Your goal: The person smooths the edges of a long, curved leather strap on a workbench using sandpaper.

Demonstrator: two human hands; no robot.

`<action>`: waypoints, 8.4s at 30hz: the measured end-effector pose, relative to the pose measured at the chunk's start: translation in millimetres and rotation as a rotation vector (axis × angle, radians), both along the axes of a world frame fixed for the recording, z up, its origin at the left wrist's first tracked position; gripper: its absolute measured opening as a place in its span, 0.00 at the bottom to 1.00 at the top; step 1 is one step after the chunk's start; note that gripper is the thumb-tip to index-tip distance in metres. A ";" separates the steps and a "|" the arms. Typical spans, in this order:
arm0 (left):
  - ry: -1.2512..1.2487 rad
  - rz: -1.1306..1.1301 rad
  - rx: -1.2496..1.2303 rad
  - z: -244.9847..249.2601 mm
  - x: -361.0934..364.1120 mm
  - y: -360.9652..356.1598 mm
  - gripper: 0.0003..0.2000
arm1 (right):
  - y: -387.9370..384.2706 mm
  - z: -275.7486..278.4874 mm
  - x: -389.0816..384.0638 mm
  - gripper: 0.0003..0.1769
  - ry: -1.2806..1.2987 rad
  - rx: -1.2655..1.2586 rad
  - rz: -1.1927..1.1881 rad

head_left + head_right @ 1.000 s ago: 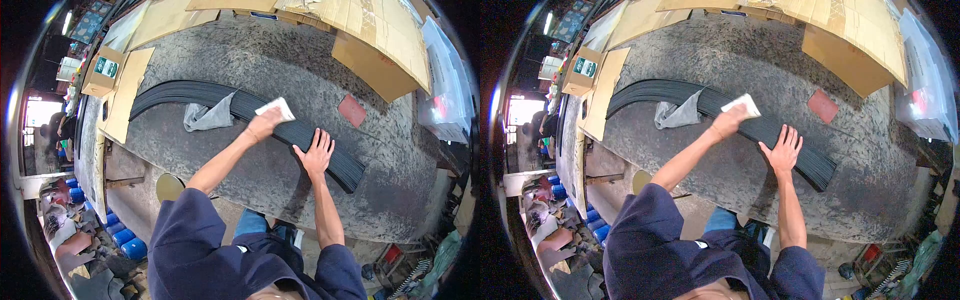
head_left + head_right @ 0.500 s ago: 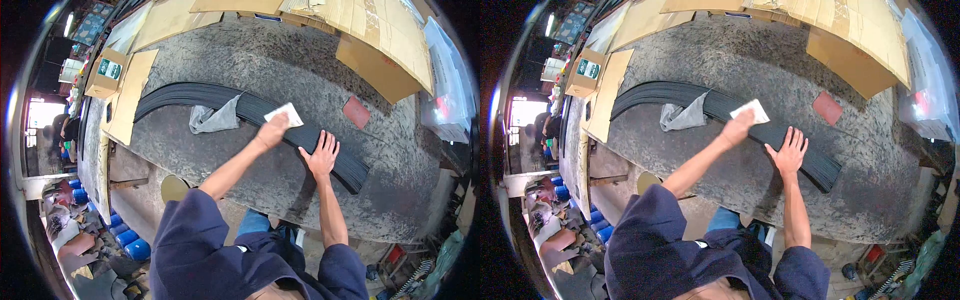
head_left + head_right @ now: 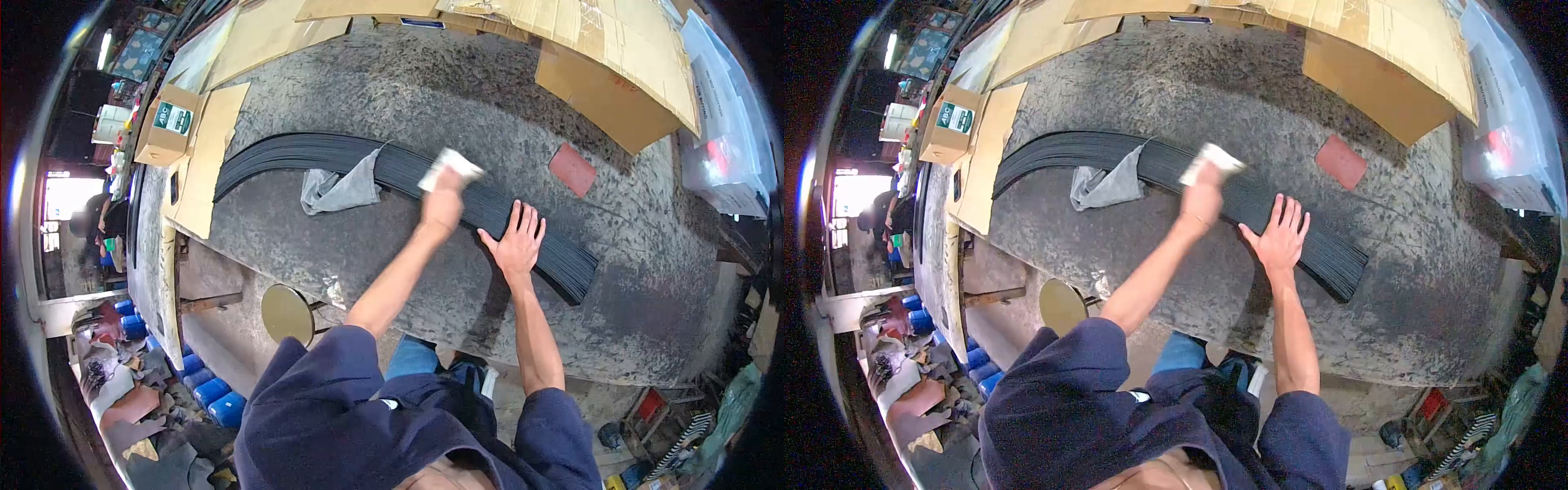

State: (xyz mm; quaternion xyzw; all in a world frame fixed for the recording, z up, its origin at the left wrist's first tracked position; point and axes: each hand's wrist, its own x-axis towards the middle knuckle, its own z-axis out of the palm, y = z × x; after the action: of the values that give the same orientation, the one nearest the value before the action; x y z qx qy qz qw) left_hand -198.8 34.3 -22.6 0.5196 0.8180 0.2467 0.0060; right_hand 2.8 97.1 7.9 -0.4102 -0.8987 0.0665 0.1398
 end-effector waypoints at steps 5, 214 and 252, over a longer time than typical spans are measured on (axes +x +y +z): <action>-0.141 0.022 -0.175 20.9 -27.8 -9.7 0.19 | 0.7 4.9 1.0 0.57 0.025 0.007 -0.004; -0.004 -0.333 -0.159 53.4 -39.4 -33.0 0.36 | 9.1 -3.0 59.6 0.29 0.172 -0.028 -0.187; 0.259 -0.400 -0.177 24.0 -44.7 -3.4 0.38 | 2.6 -1.2 26.2 0.40 0.034 0.014 -0.126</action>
State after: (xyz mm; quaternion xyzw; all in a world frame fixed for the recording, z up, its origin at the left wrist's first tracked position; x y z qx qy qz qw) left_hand -243.5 30.9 1.4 0.6958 0.7113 0.0996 -0.0047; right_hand 28.9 99.6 6.7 -0.4638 -0.8691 0.0582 0.1618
